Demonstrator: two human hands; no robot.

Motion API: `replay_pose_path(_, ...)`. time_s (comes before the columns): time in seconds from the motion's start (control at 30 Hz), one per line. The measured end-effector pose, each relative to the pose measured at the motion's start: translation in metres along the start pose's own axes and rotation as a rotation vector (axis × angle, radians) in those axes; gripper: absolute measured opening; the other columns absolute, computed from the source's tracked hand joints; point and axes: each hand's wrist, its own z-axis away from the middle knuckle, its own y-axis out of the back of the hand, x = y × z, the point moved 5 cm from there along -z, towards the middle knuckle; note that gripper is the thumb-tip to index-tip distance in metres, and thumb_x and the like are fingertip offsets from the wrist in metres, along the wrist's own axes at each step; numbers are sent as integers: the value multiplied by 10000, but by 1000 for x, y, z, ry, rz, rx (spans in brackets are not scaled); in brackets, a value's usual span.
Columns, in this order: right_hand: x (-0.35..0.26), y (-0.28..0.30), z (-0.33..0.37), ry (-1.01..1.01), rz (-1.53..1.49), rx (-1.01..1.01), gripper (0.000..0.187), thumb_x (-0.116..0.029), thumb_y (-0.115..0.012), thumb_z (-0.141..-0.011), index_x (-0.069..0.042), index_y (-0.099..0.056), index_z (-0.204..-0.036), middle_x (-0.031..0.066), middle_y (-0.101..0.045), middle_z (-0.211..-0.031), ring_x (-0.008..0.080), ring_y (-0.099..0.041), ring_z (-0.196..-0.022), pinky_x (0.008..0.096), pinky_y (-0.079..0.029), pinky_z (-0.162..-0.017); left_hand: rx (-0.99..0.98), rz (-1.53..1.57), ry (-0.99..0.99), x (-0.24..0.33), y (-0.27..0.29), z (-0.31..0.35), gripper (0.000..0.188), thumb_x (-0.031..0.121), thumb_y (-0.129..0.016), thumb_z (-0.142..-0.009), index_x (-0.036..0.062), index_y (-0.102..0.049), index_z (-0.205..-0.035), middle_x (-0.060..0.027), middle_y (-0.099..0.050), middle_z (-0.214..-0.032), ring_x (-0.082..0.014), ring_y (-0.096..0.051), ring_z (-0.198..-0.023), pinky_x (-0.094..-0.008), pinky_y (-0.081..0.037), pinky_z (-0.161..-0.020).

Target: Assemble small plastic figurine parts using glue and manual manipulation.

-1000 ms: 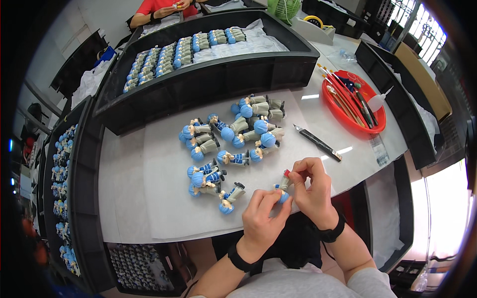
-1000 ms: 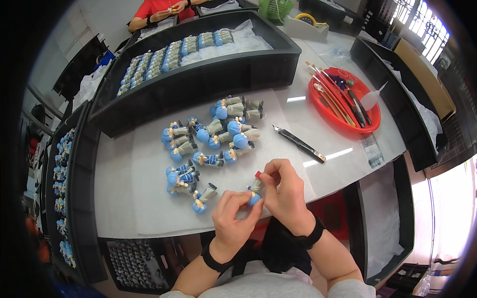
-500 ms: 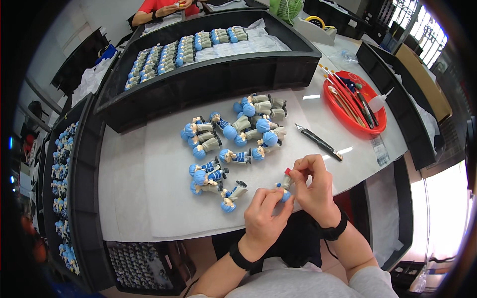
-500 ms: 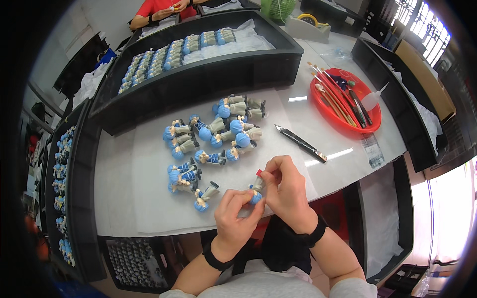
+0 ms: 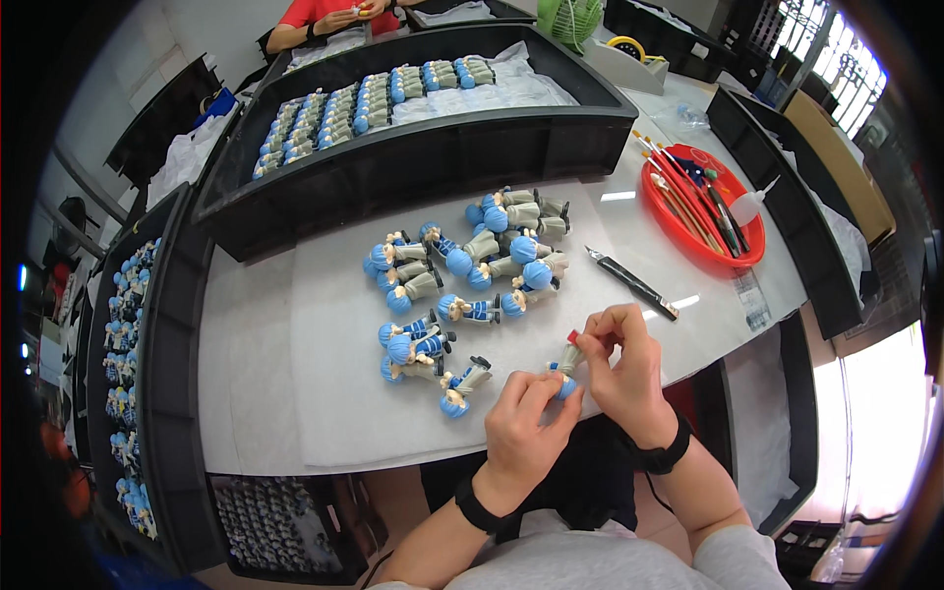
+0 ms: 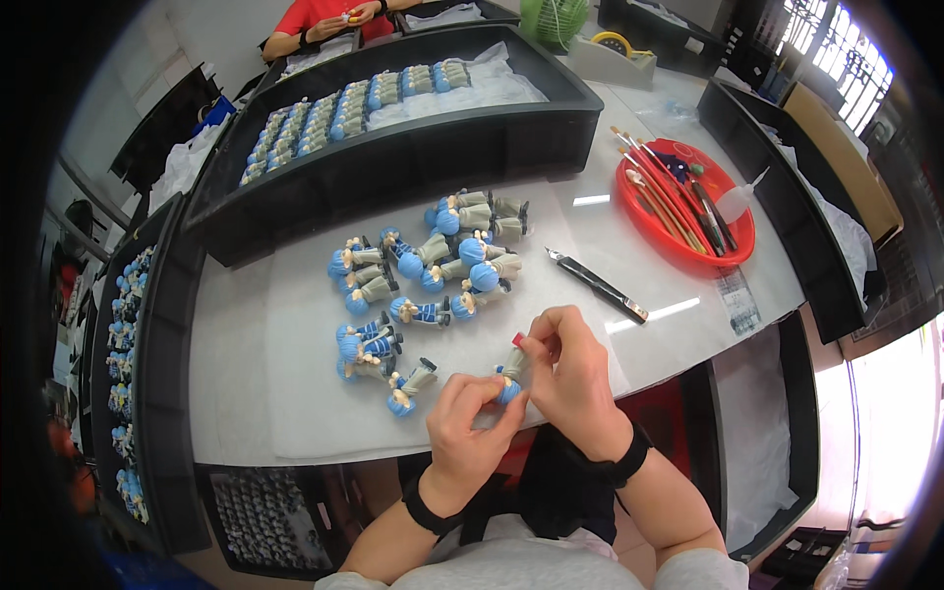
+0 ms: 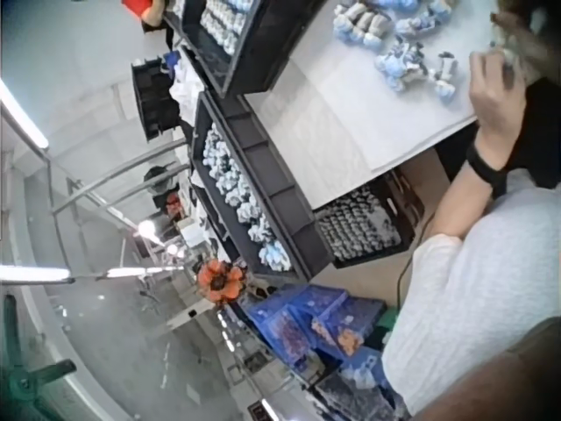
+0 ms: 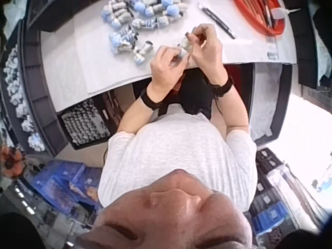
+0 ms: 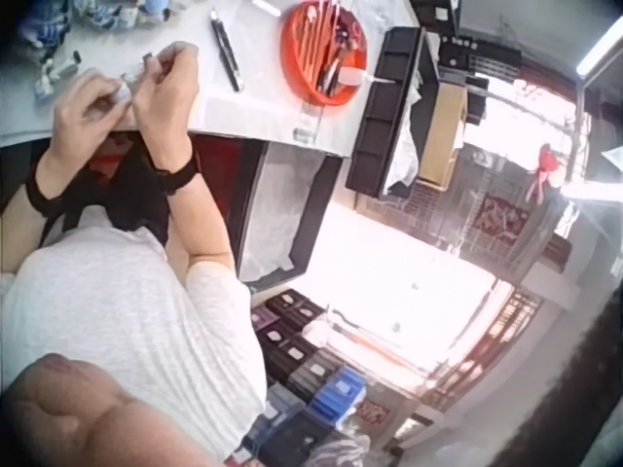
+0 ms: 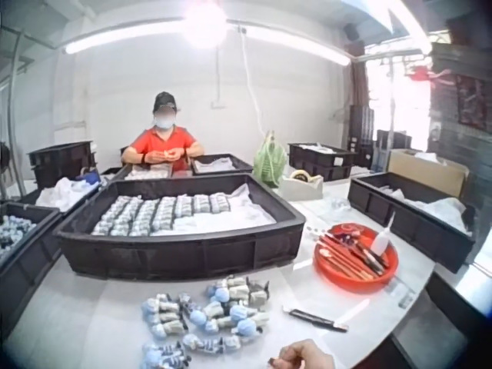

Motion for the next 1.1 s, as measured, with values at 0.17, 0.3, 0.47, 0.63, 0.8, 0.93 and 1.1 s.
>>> replay_pose_path(0.17, -3, -1, 5, -62, -61, -42, 179, 87, -591, -766, 4, -463, -859, 92, -540, -712, 169, -544, -598, 265, -445, -551, 8, -12, -23, 3, -1, -1, 218, 37, -728, -685, 6, -594, -853, -105, -574, -789, -234, -600, -628, -300, -498, -526)
replay_pose_path(0.3, -5, -2, 7, -4, 4, -34, 174, 83, -587, -770, 4, -459, -859, 101, -542, -709, 176, -550, -602, 266, -447, -556, -7, -7, -2, 2, 1, -2, 214, 36, -723, -689, 4, -594, -856, -106, -573, -787, -233, -600, -632, -297, -496, -526)
replay_pose_path(0.47, -2, 0, 0, -19, 39, -46, 170, 84, -584, -769, 2, -458, -850, 103, -541, -716, 188, -555, -613, 269, -450, -560, 9, -10, -34, 2, 0, -3, 214, 36, -723, -688, 7, -595, -857, -101, -569, -775, -234, -600, -633, -299, -493, -525)
replay_pose_path(0.63, -2, -1, 5, -53, -16, -45, 172, 91, -579, -767, 4, -458, -853, 114, -540, -721, 199, -548, -613, 287, -443, -552, 13, -6, -29, 3, -1, -4, 217, 38, -727, -684, 7, -596, -855, -97, -569, -776, -232, -600, -632, -297, -492, -524)
replay_pose_path(0.8, -8, -2, 12, 75, 82, -56, 176, 90, -579, -767, 8, -454, -860, 116, -524, -700, 215, -529, -596, 284, -439, -547, -1, -29, -16, 2, 0, -2, 215, 38, -728, -682, 5, -601, -853, -95, -570, -784, -231, -602, -632, -296, -492, -522)
replay_pose_path(0.93, 0, 0, -1, 15, 55, -50, 172, 94, -572, -767, 7, -457, -861, 115, -523, -697, 213, -521, -591, 286, -437, -544, 15, -28, -29, 2, -1, -2, 212, 39, -727, -683, 3, -604, -853, -96, -569, -782, -230, -600, -627, -294, -490, -520)
replay_pose_path(1.1, -5, -2, 8, 16, 15, -70, 162, 100, -560, -774, 7, -448, -844, 118, -526, -706, 211, -517, -589, 291, -431, -539, 7, -43, -42, 4, -1, -2, 212, 35, -725, -682, 3, -604, -853, -97, -568, -784, -229, -600, -634, -295, -491, -522)
